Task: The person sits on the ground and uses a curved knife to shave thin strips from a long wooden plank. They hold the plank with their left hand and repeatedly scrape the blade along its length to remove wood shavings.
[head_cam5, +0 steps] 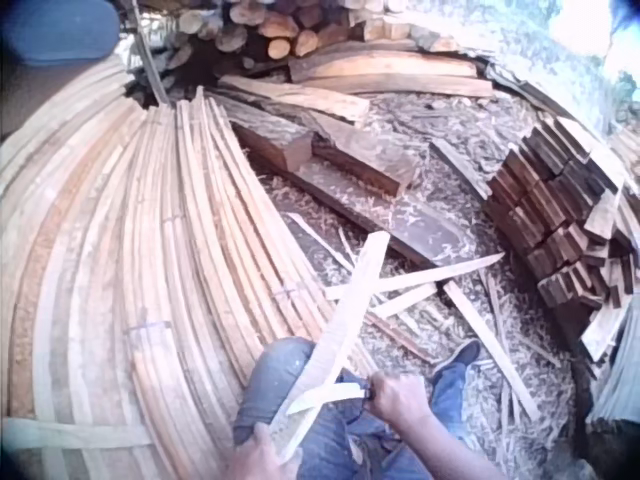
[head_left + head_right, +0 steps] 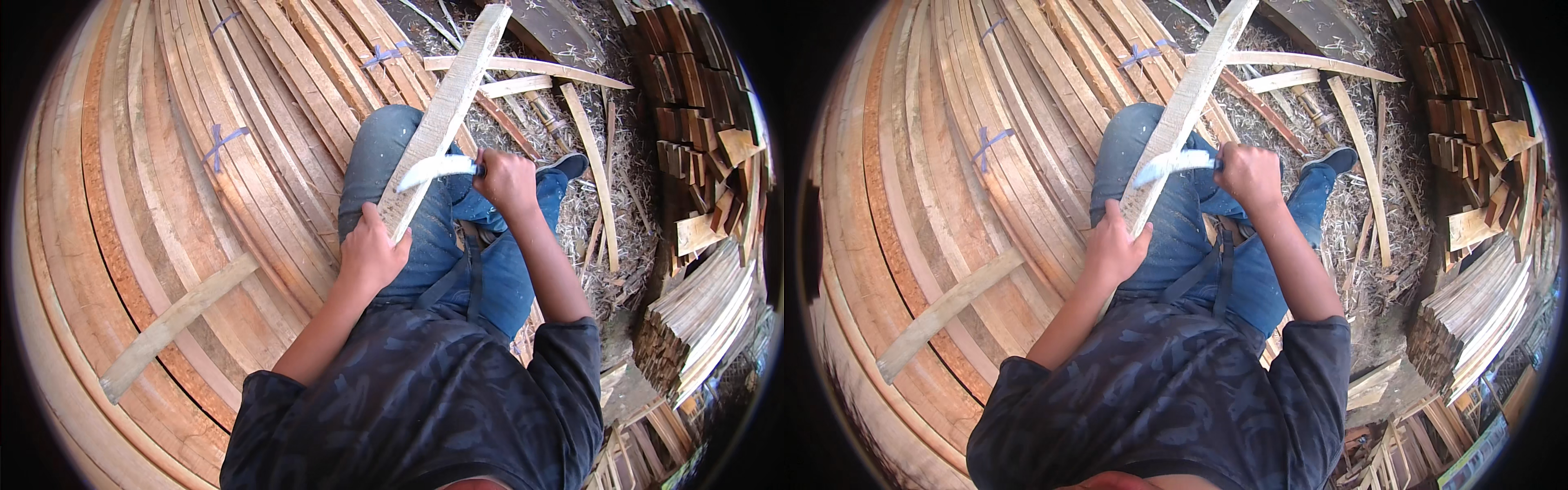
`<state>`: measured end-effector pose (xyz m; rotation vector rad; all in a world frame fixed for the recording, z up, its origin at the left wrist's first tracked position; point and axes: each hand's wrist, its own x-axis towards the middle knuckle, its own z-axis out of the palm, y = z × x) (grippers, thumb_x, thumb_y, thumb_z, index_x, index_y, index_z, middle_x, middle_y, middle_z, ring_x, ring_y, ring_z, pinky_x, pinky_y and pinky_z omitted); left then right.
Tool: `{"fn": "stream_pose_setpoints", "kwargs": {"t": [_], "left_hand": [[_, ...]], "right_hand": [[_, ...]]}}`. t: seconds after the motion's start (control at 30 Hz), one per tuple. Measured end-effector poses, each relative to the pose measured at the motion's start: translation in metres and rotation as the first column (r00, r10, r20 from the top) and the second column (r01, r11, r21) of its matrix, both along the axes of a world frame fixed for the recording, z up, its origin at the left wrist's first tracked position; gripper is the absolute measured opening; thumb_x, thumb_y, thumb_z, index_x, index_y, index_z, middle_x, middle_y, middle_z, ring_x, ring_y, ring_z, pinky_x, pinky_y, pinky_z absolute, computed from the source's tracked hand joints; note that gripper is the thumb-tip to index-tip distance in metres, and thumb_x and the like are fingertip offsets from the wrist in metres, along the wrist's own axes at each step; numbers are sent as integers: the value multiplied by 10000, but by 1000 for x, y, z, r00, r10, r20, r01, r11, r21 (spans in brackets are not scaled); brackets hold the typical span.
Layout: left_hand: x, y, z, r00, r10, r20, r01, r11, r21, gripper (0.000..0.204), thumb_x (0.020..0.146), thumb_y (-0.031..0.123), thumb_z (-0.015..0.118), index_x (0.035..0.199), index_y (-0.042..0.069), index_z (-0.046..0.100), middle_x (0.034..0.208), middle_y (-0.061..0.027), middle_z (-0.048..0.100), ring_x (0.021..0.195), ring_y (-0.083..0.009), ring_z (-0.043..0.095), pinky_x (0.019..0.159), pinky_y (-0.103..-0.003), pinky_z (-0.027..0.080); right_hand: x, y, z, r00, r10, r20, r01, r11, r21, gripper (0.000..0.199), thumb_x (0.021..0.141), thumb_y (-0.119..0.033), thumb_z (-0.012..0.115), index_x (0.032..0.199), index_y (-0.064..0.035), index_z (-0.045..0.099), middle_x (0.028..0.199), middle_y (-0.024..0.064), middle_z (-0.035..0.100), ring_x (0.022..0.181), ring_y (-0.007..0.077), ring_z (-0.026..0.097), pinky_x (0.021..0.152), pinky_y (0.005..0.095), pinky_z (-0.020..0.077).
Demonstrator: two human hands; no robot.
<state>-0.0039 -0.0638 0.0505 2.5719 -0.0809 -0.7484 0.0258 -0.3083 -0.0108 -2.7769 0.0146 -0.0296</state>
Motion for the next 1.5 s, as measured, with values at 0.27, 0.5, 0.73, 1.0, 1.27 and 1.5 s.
{"fn": "stream_pose_setpoints", "kwargs": {"t": [0.27,0.5,0.73,1.0,1.27,1.5], "left_hand": [[-6,7,-4,999,-24,27,25,1000,-18,554,826,329,681,1065,-66,374,964,-362,596,866,-500,628,769,-542,515],[-7,11,4,995,-40,-89,36,998,-42,626,802,283,736,1140,-75,349,1076,-377,569,969,-517,592,823,-528,492],[4,20,4,996,-6,94,2,999,51,598,826,272,718,1158,-67,353,1085,-337,550,1006,-501,574,848,-508,481],[1,20,-13,979,-91,183,83,995,46,577,811,300,705,1104,-56,356,1041,-307,521,899,-468,612,767,-508,522],[0,15,-12,980,-117,159,108,992,62,563,805,304,702,1081,-37,349,1036,-294,522,869,-456,625,745,-508,530],[2,17,-15,993,-71,92,70,997,14,586,815,313,710,1082,-59,345,1057,-311,511,922,-472,603,793,-505,512]], "right_hand": [[-26,-153,-54,670,-738,-84,743,665,82,337,835,-263,620,730,53,672,622,228,624,634,393,645,609,469,486],[-127,-19,-65,747,-589,-308,664,642,384,434,879,-283,701,655,66,573,476,135,452,453,165,408,484,374,379],[-94,65,-6,930,-325,-171,365,761,537,301,802,-194,728,622,-6,577,544,167,577,485,352,569,490,388,454],[-39,54,-10,985,-142,-101,157,974,166,117,714,-176,682,765,-74,709,622,177,640,601,344,657,576,444,530],[38,-31,-52,779,-615,-123,627,767,137,206,735,-213,655,813,-43,739,748,220,685,726,385,681,719,443,546],[-14,-66,-48,734,-656,-179,669,651,359,381,819,-290,666,709,74,639,573,227,586,526,324,596,581,440,453]]}}
